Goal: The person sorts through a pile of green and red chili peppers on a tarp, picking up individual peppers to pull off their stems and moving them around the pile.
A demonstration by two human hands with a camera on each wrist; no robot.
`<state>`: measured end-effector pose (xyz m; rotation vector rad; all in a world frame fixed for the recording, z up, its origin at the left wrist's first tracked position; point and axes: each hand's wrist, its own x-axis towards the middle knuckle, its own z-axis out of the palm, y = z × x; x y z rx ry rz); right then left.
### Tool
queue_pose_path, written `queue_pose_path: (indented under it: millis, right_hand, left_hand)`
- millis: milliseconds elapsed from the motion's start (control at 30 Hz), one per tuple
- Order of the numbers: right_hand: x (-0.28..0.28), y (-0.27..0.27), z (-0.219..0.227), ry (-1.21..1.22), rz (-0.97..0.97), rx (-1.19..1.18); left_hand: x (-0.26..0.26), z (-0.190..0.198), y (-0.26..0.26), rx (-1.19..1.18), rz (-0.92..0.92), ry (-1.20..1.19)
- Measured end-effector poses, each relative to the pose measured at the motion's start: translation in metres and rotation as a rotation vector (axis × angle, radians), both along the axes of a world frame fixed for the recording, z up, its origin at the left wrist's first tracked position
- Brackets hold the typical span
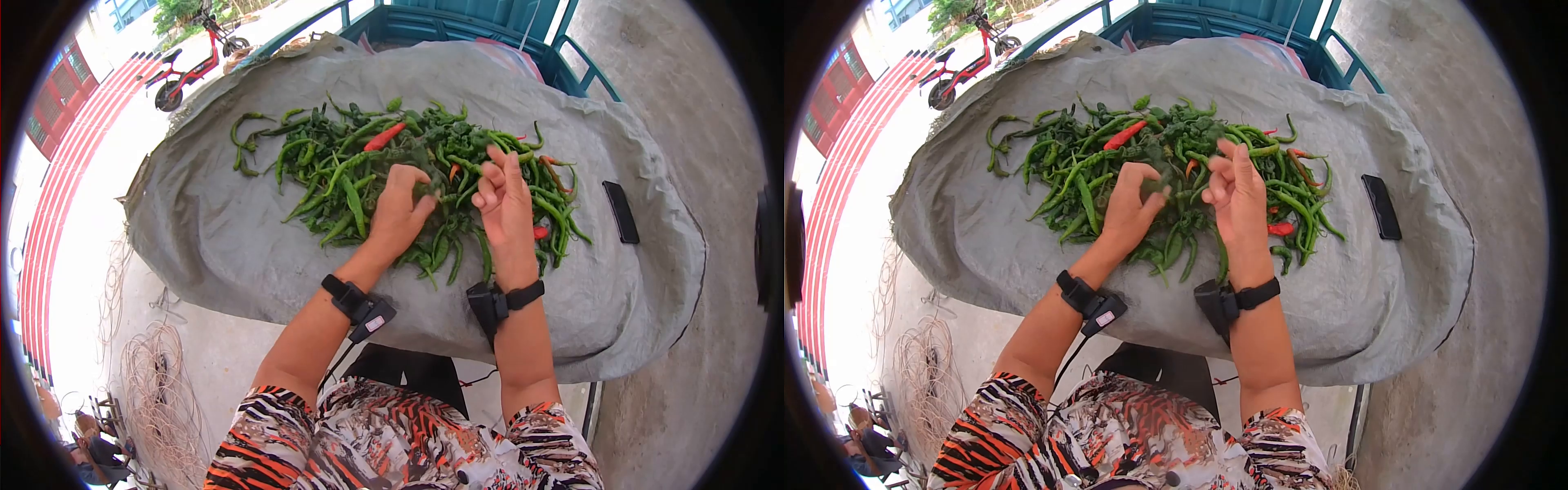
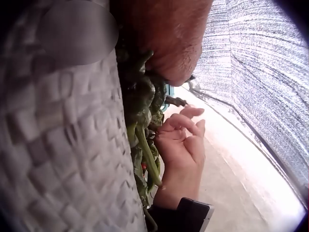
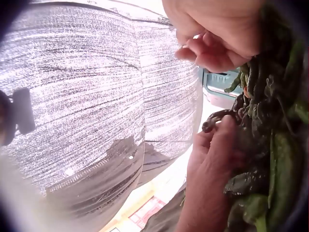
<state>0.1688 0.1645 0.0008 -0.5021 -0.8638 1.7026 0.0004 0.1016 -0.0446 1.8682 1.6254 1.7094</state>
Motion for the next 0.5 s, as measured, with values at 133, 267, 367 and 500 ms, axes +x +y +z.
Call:
queue_pose_path:
  millis: [133, 267, 367, 500]
  right_hand:
    - [-0.008, -0.015, 0.010, -0.269, -0.040, 0.305]
    - [-0.012, -0.026, 0.005, -0.708, 0.017, 0.635]
    - [-0.015, -0.025, 0.003, -0.751, -0.070, 0.813]
    - [-0.011, -0.033, 0.016, -0.888, -0.050, 0.889]
  left_hand:
    - [0.002, 0.016, -0.014, -0.053, -0.040, -0.098]
    - [0.004, 0.007, -0.011, -0.076, -0.146, -0.356]
    - [0.003, 0.004, -0.009, -0.036, -0.113, -0.275]
    - [0.003, 0.004, -0.008, -0.020, -0.119, -0.287]
